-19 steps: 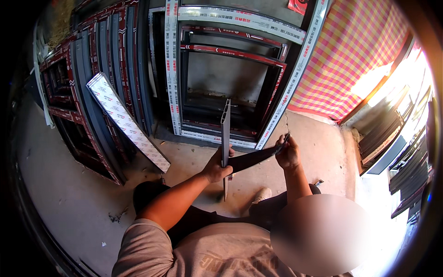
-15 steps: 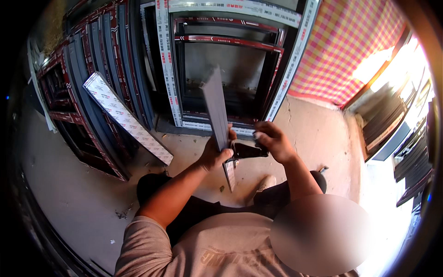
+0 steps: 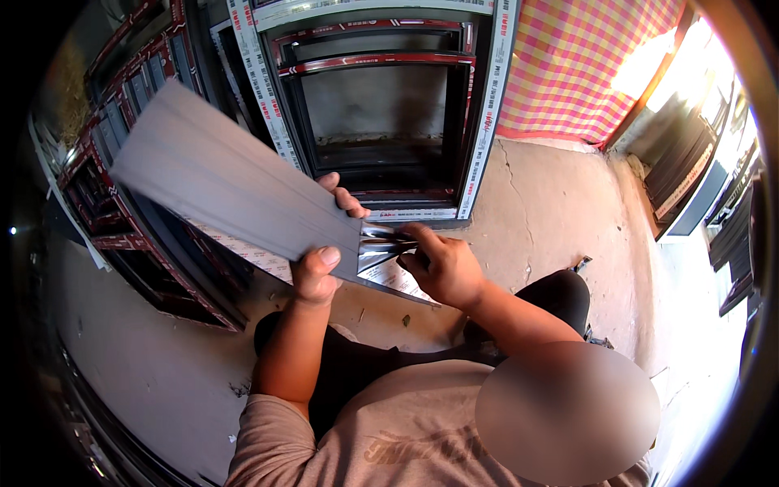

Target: The person uses a miter saw to cut aluminum profiles, then assembles window frames by inserting small metal pieces into the profiles and stacking them.

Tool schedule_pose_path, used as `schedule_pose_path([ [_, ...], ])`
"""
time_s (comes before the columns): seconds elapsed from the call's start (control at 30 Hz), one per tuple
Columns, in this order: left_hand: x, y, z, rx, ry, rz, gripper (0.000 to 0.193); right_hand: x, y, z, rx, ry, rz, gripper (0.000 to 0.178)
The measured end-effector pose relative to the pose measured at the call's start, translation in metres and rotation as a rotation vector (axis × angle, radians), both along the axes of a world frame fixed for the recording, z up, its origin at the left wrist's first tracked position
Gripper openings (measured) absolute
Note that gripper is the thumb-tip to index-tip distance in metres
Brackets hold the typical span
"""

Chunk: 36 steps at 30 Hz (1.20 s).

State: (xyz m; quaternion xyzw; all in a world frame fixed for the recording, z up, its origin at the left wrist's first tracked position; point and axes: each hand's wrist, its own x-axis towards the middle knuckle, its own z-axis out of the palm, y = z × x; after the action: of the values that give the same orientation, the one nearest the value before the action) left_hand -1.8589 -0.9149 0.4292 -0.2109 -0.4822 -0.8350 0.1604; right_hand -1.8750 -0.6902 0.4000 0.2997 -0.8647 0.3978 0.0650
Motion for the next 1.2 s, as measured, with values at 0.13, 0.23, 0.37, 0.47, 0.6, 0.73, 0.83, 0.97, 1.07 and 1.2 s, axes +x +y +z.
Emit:
schedule_pose_path([
  [0.13, 0.009, -0.017, 0.029, -0.086, 0.145, 0.000, 0.097, -0.005, 0.027, 0.020, -0.035, 0.283, 0.151, 0.018],
  [0.23, 0.020, -0.040, 0.062, 0.052, 0.238, -0.020, 0.093, -0.037, 0.083, 0.000, 0.023, 0.307, 0.072, 0.014],
  [0.37, 0.029, -0.105, 0.078, 0.240, 0.286, 0.101, 0.092, -0.067, 0.199, -0.005, 0.087, 0.036, -0.311, 0.022],
  [0.47, 0.052, -0.155, 0.085, 0.281, 0.301, 0.045, 0.090, -0.074, 0.308, -0.026, 0.137, 0.082, -0.487, 0.013],
  [0.6, 0.068, -0.204, 0.082, 0.291, 0.273, 0.096, 0.090, -0.070, 0.454, -0.087, 0.172, 0.009, -0.805, 0.015],
  [0.73, 0.047, -0.223, 0.074, 0.322, 0.179, 0.202, 0.086, -0.049, 0.590, -0.157, 0.211, -0.059, -1.052, 0.021],
  [0.83, 0.071, -0.323, 0.071, 0.191, 0.336, -0.015, 0.088, 0.017, 0.694, -0.172, 1.016, -0.301, -1.236, 0.027],
  [0.97, 0.110, -0.363, 0.104, 0.099, 0.142, 0.542, 0.078, 0.136, 0.764, -0.190, 0.572, -0.686, -1.642, 0.038],
  [1.07, 0.085, -0.316, 0.088, 0.160, -0.102, 0.638, 0.068, 0.168, 0.781, -0.230, 0.239, -0.786, -1.703, 0.039],
  [1.2, -0.026, -0.239, 0.031, 0.101, -0.326, 0.801, 0.056, 0.163, 0.761, -0.283, -0.304, -0.656, -1.811, 0.030],
])
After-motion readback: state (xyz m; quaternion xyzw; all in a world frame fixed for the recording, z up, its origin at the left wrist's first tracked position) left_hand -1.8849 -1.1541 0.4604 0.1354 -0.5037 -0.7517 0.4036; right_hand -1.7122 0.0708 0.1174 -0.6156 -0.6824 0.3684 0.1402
